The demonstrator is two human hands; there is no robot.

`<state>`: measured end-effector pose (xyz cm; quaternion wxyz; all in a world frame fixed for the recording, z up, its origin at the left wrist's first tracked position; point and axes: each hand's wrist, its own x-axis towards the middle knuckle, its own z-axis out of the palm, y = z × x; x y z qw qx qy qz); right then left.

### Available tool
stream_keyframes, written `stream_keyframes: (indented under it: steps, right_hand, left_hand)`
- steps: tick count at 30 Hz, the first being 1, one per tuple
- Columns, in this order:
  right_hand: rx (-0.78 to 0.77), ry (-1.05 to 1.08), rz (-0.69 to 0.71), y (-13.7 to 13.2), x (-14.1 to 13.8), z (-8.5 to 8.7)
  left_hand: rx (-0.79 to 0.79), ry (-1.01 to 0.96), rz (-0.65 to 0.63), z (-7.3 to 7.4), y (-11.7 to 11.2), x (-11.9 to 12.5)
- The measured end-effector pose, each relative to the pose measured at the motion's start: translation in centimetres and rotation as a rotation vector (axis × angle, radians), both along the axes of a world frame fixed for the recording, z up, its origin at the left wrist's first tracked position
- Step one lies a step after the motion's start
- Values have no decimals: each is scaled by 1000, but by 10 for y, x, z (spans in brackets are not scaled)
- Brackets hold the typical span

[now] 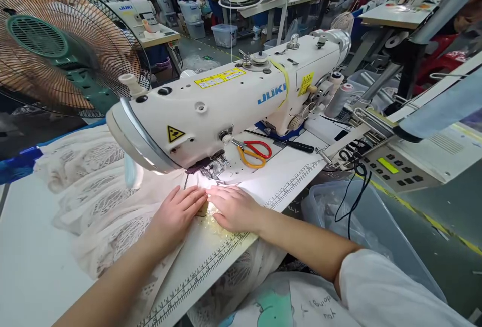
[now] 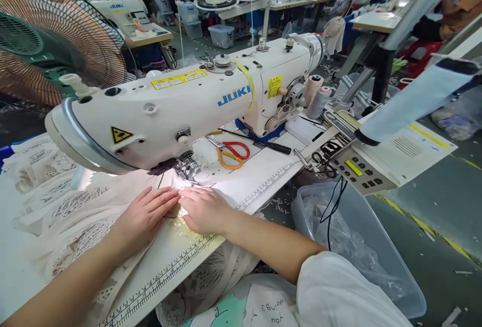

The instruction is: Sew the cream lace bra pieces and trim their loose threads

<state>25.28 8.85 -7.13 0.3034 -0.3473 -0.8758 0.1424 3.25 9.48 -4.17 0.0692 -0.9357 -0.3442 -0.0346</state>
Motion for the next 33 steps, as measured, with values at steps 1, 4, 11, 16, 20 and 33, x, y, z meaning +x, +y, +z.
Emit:
stream_keyframes:
  steps: [1, 4, 11, 16, 20, 33]
  right_hand:
    - [-2, -11, -4, 0, 0, 0]
    - [-9, -33, -10, 0, 0, 0]
    - [-79, -54, 21, 1, 0, 3]
    - [-118, -82, 32, 3, 0, 5]
    - [-116, -88, 34, 4, 1, 7]
    - [-136, 79, 46, -9, 4, 17]
  left_hand:
    - [-1, 1, 2, 0, 1, 0]
    - [-4, -10, 17, 2, 4, -1]
    - [1, -21, 39, 9, 20, -2]
    - [6, -9, 69, 5, 33, -6]
    - [9, 7, 139, 21, 29, 4]
    - [-453, 452, 802, 70, -95, 29]
